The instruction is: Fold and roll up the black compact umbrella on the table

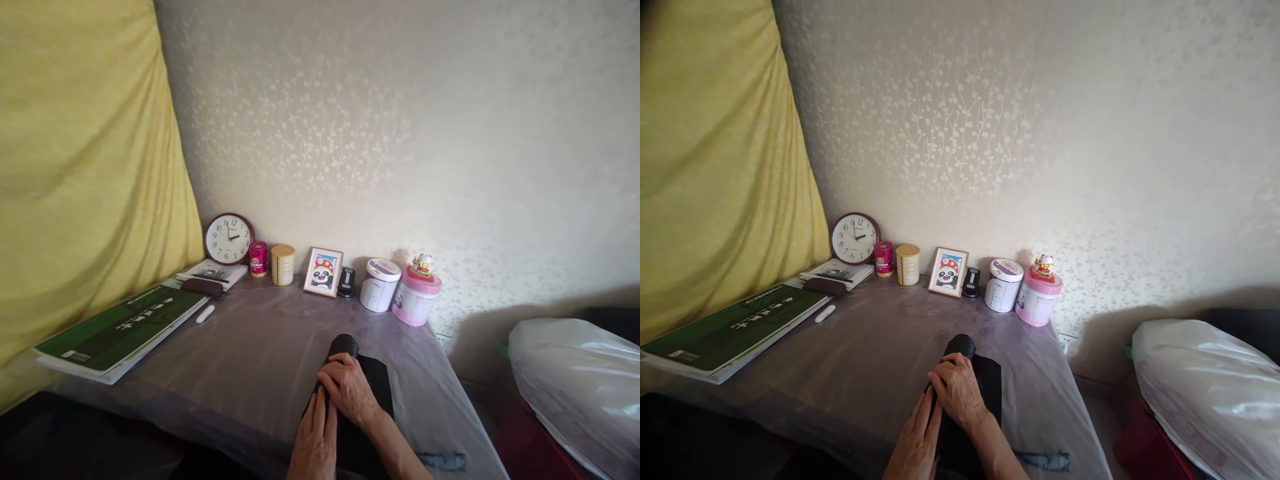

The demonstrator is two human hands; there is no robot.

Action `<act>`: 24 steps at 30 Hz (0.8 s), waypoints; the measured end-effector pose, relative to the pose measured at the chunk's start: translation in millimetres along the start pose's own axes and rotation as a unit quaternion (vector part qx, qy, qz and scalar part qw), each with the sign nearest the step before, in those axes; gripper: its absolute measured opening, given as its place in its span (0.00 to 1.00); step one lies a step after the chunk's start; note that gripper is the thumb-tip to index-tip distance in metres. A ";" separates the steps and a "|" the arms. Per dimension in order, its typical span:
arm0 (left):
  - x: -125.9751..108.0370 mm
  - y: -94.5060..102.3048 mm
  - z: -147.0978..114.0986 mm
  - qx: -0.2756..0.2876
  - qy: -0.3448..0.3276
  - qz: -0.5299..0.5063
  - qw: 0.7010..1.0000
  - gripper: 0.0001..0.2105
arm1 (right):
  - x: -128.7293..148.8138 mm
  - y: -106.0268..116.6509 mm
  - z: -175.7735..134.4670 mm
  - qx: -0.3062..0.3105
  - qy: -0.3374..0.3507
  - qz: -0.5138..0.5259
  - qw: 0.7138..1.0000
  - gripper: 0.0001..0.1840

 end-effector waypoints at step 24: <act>-8.7 29.3 -19.5 0.041 0.034 -0.044 0.998 0.47 | -141.8 44.6 -13.5 -0.148 -0.304 0.038 0.940 0.22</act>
Point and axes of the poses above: each hand's wrist, its own z-axis towards the middle knuckle, its own y-axis out of the back of the hand, x = y × z, the point moved 7 cm from there along z, towards the middle knuckle
